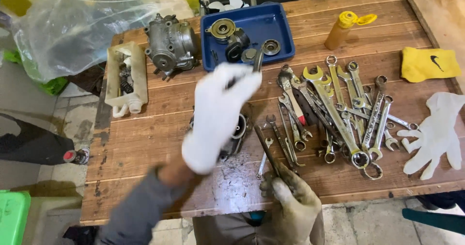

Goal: Loosening bolts and inspecting the internal components of a motorcycle engine cylinder head using wrenches and a screwdriver.

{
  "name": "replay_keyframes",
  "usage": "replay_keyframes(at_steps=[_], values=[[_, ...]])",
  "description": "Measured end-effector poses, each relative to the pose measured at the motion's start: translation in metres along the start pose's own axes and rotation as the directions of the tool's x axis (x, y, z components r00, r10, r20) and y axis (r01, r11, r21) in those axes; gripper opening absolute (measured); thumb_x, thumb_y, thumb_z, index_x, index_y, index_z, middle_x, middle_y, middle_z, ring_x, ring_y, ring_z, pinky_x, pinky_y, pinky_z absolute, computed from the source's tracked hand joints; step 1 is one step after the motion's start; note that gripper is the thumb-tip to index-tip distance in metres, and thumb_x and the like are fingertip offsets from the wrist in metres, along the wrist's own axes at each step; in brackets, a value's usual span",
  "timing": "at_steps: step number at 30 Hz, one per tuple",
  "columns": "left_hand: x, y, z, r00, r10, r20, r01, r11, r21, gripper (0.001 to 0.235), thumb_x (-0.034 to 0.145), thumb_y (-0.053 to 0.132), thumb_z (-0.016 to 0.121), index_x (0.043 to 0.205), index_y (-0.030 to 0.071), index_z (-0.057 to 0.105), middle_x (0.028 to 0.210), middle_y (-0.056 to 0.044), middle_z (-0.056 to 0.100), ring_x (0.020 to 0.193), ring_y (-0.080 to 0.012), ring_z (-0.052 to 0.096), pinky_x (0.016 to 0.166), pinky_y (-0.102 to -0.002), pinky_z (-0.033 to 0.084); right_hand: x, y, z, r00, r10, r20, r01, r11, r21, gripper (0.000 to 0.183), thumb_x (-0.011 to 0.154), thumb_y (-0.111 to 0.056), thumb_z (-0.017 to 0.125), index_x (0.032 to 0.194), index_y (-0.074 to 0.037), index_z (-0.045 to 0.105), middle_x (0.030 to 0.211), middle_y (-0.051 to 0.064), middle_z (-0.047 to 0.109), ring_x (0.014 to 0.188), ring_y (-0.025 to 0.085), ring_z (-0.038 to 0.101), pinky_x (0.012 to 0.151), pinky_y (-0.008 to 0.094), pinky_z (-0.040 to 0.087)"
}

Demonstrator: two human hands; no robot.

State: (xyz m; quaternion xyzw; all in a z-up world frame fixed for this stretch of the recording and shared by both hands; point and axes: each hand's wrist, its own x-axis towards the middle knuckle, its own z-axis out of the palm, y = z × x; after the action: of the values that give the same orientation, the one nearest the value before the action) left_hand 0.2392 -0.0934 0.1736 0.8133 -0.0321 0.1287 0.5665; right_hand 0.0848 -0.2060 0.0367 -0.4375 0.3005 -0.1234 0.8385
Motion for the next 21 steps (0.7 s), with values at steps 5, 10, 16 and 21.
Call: replay_keyframes(at_steps=[5, 10, 16, 21], values=[[0.122, -0.035, 0.042, 0.975, -0.188, 0.119, 0.147, 0.946, 0.291, 0.013, 0.087, 0.017, 0.068, 0.079, 0.016, 0.078, 0.068, 0.002, 0.079, 0.062, -0.0059, 0.073, 0.065, -0.028, 0.053, 0.016, 0.043, -0.024, 0.755, -0.614, 0.230, 0.607, 0.787, 0.111, 0.043, 0.079, 0.015, 0.071, 0.117, -0.004, 0.073, 0.109, 0.015, 0.078, 0.072, 0.016, 0.078, 0.063, 0.024, 0.068], [0.235, -0.130, 0.103, 0.974, -0.171, 0.147, 0.020, 0.716, 0.698, 0.013, 0.086, 0.020, 0.068, 0.086, 0.010, 0.077, 0.083, -0.009, 0.074, 0.077, -0.0278, 0.070, 0.072, -0.041, 0.057, 0.037, 0.090, -0.058, 0.933, -0.342, 0.114, 0.361, 0.885, -0.295, 0.031, 0.071, 0.009, 0.079, 0.100, -0.002, 0.081, 0.093, 0.014, 0.082, 0.074, 0.014, 0.080, 0.068, 0.021, 0.065], [0.285, -0.192, 0.157, 0.964, -0.118, 0.238, -0.105, 0.653, 0.750, 0.037, 0.089, 0.028, 0.067, 0.119, 0.006, 0.068, 0.123, -0.020, 0.069, 0.114, -0.0412, 0.067, 0.097, -0.046, 0.054, 0.017, 0.052, -0.046, 0.824, -0.524, 0.216, 0.563, 0.711, -0.422, 0.039, 0.076, 0.008, 0.069, 0.105, -0.016, 0.079, 0.103, 0.008, 0.082, 0.065, 0.013, 0.085, 0.060, 0.017, 0.067], [0.281, -0.184, 0.141, 0.953, -0.122, 0.279, -0.119, 0.693, 0.711, 0.044, 0.095, 0.040, 0.072, 0.113, 0.000, 0.070, 0.115, -0.023, 0.071, 0.107, -0.0421, 0.069, 0.090, -0.048, 0.054, 0.018, 0.025, -0.022, 0.861, -0.473, 0.190, 0.493, 0.680, -0.543, 0.043, 0.076, 0.000, 0.065, 0.111, -0.020, 0.079, 0.076, 0.002, 0.082, 0.065, 0.009, 0.079, 0.067, 0.022, 0.068]])
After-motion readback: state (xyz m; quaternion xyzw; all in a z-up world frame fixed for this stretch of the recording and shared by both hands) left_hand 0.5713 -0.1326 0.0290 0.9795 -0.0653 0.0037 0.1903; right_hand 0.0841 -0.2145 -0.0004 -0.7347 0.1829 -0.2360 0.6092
